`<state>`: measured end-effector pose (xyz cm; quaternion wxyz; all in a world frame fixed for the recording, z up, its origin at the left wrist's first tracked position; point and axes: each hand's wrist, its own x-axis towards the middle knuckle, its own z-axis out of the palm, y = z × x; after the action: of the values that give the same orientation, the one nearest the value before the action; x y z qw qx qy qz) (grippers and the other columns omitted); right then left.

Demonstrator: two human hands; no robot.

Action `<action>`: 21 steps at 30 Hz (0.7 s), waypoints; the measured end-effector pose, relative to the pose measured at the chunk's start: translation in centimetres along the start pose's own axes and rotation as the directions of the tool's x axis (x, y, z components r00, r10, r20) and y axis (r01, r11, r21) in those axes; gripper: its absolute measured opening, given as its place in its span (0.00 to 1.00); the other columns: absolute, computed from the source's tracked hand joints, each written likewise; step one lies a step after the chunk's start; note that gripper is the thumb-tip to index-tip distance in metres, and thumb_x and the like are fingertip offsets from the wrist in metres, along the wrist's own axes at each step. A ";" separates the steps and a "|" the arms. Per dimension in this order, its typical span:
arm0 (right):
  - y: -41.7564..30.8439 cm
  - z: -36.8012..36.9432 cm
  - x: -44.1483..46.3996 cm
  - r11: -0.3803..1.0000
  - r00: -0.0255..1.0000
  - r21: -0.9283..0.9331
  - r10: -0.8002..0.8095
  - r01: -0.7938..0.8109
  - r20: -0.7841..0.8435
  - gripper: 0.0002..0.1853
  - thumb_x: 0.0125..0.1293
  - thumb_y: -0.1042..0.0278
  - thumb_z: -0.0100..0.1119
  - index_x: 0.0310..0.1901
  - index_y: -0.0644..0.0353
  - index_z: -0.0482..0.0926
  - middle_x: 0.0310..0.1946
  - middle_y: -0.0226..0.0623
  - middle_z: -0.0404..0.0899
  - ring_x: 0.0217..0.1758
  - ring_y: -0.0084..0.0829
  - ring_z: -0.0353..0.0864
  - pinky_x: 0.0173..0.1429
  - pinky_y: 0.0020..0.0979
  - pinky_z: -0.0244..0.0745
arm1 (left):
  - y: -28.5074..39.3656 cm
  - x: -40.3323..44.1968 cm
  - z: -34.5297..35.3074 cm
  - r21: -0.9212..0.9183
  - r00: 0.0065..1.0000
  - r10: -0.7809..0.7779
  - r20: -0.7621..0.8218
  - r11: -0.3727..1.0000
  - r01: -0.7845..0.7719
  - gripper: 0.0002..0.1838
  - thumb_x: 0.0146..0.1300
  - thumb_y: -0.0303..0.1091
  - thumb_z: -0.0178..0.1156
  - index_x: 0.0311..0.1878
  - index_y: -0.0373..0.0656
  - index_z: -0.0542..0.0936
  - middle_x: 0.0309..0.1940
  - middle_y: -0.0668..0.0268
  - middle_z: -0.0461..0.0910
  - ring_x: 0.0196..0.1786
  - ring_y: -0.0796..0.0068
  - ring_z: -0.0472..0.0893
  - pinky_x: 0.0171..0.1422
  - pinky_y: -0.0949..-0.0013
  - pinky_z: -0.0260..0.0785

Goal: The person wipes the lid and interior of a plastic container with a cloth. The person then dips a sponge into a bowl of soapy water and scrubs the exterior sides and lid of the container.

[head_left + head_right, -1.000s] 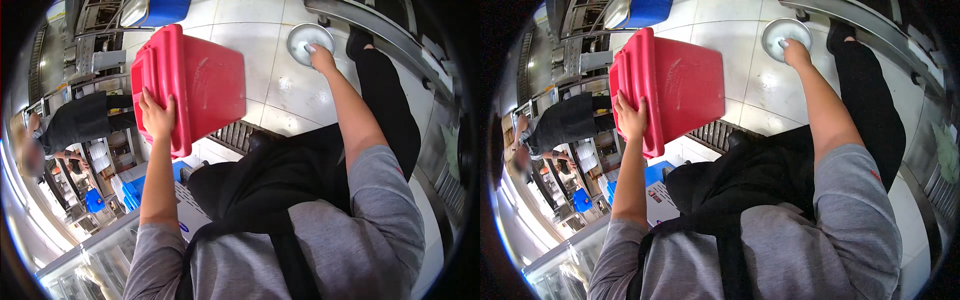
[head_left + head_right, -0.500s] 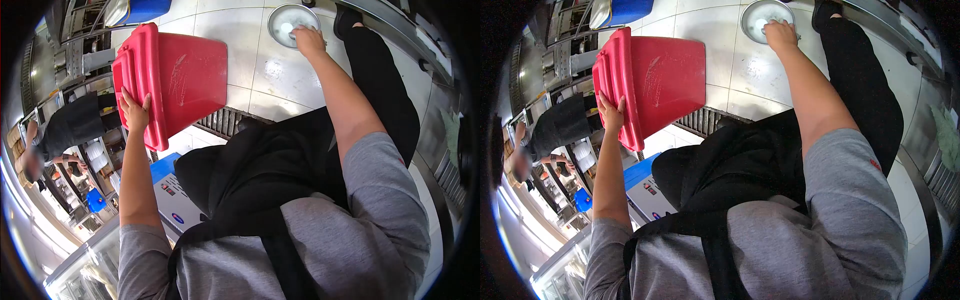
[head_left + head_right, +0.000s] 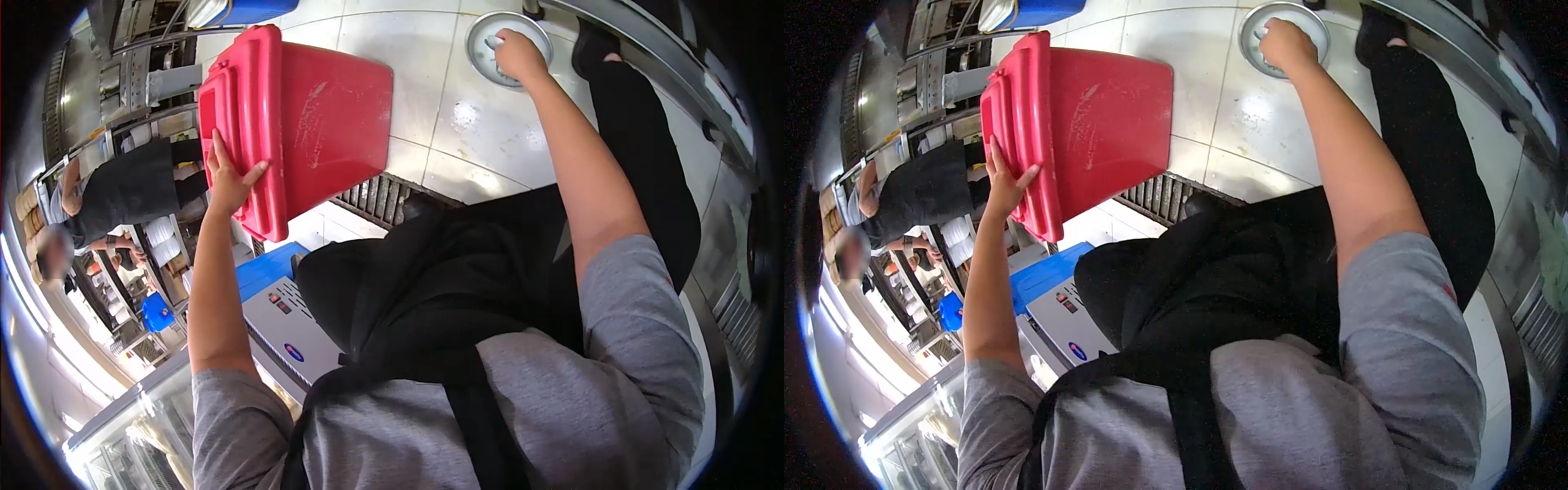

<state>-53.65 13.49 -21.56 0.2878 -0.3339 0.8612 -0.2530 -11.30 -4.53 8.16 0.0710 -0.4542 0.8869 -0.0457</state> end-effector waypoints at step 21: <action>-29.0 15.5 -10.6 0.378 0.872 0.791 -0.111 0.481 -0.477 0.19 0.56 0.85 0.58 0.50 0.61 0.79 0.55 0.47 0.74 0.61 0.49 0.70 0.61 0.44 0.68 | -2.6 -0.2 0.4 -0.317 1.000 0.017 0.011 0.948 -0.013 0.52 0.55 0.34 0.66 0.77 0.44 0.43 0.77 0.49 0.38 0.80 0.53 0.40 0.80 0.56 0.34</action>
<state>-24.41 -1.52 -10.88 0.2120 -0.2319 0.5550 -0.7703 -9.02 -5.87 8.14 0.0032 -0.4533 0.8856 0.1010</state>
